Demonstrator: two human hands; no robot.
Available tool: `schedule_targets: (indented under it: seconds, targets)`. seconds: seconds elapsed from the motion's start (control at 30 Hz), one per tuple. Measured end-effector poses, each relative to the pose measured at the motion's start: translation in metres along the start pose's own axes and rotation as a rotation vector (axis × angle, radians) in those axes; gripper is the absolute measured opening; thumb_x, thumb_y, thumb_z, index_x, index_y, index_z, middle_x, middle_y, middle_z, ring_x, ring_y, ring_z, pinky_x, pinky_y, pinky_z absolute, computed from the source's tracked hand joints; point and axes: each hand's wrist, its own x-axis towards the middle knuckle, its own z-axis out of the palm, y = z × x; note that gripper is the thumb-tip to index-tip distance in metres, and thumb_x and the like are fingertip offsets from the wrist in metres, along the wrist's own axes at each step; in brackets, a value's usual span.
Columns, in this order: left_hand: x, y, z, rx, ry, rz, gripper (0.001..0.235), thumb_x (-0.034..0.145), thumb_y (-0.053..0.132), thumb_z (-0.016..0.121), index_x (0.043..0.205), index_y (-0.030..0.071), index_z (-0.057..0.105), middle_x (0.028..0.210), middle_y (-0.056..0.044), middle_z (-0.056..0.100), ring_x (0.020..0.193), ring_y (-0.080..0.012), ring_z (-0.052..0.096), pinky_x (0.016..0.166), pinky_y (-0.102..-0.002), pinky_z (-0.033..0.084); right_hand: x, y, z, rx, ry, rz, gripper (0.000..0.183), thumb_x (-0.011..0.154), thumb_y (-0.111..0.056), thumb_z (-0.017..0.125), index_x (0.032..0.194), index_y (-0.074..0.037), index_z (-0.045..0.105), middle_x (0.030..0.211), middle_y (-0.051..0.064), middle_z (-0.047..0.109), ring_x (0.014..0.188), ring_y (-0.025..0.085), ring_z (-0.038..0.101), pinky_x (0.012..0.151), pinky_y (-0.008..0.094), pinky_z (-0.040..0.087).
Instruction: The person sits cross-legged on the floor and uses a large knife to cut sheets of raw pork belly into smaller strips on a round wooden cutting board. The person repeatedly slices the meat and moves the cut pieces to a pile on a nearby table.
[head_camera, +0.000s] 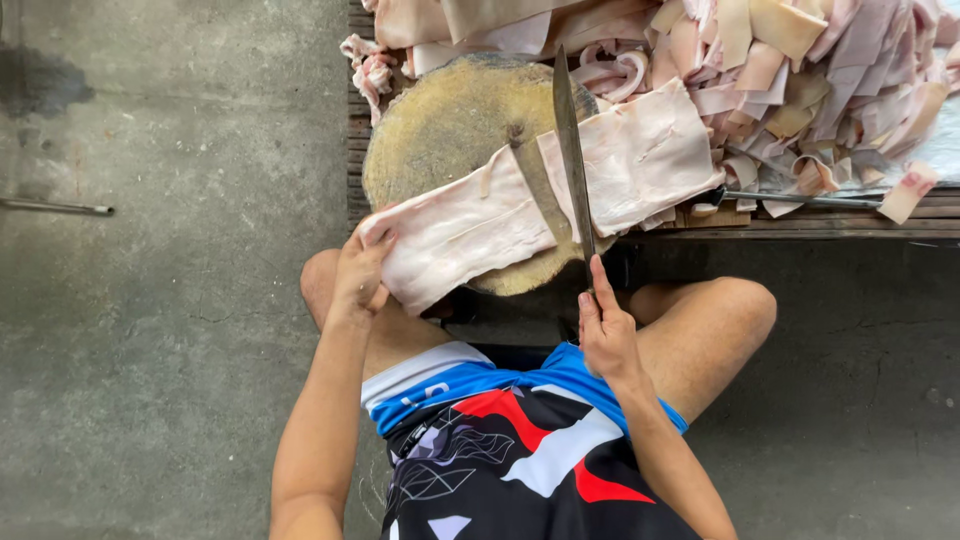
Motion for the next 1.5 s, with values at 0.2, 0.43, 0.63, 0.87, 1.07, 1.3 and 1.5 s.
schedule_targets:
  seconds: [0.2,0.43,0.63,0.87,1.07,1.3,1.5]
  targets:
    - [-0.008,0.01,0.006,-0.033,0.027,-0.069,0.034,0.096,-0.002,0.063,0.128,0.008,0.067,0.124,-0.008,0.07,0.113,-0.0185,0.067,0.101,-0.034,0.057,-0.019,-0.006,-0.004,-0.152,0.037,-0.334,0.057,0.105,-0.013,0.057,0.159,-0.02,0.041,0.07,0.002,0.06,0.056,0.011,0.05,0.055,0.026,0.049]
    - [0.0,0.011,0.021,-0.062,-0.019,-0.066,0.034,0.097,-0.002,0.062,0.129,0.008,0.066,0.12,-0.008,0.071,0.11,-0.0197,0.068,0.096,-0.038,0.059,-0.003,-0.003,0.028,-0.368,-0.003,-0.595,0.054,0.106,-0.014,0.059,0.158,-0.016,0.047,0.11,0.021,0.072,0.09,0.033,0.069,0.079,0.032,0.054]
    - [0.01,-0.008,0.009,-0.107,-0.098,0.024,0.033,0.098,-0.004,0.062,0.13,0.006,0.067,0.123,-0.008,0.07,0.113,-0.0184,0.066,0.099,-0.035,0.057,-0.007,-0.031,0.015,-0.267,-0.067,-0.289,0.056,0.104,-0.013,0.06,0.157,-0.022,0.044,0.073,0.01,0.066,0.062,0.017,0.061,0.065,0.028,0.054]
    - [0.005,-0.005,0.011,-0.092,-0.054,-0.011,0.034,0.097,-0.003,0.062,0.129,0.006,0.067,0.122,-0.009,0.071,0.111,-0.019,0.067,0.099,-0.036,0.056,-0.043,-0.052,-0.03,0.165,-0.074,-0.956,0.064,0.117,-0.011,0.045,0.17,-0.037,0.021,0.095,0.002,0.059,0.075,0.007,0.054,0.067,0.015,0.054]
    - [-0.003,-0.015,0.006,-0.03,-0.037,0.035,0.034,0.098,-0.005,0.061,0.13,0.006,0.068,0.124,-0.008,0.07,0.114,-0.0179,0.066,0.101,-0.033,0.055,-0.022,0.018,0.029,-0.442,0.033,-0.388,0.058,0.105,-0.017,0.059,0.161,-0.024,0.045,0.106,0.027,0.072,0.095,0.036,0.07,0.081,0.044,0.056]
    - [-0.003,0.006,0.017,-0.109,-0.013,-0.051,0.032,0.097,-0.003,0.059,0.125,0.008,0.068,0.121,-0.008,0.071,0.111,-0.0197,0.068,0.098,-0.037,0.058,-0.011,-0.008,-0.005,-0.411,0.069,-0.152,0.054,0.103,-0.022,0.058,0.155,-0.025,0.047,0.073,0.02,0.066,0.057,0.025,0.061,0.065,0.038,0.055]
    - [0.004,0.016,0.023,0.0,-0.083,-0.037,0.03,0.098,-0.005,0.06,0.125,0.006,0.068,0.12,-0.008,0.071,0.111,-0.0183,0.067,0.098,-0.035,0.058,-0.018,-0.046,-0.021,-0.397,-0.029,-0.31,0.051,0.101,-0.021,0.061,0.151,-0.024,0.051,0.076,0.013,0.068,0.058,0.02,0.062,0.062,0.035,0.054]
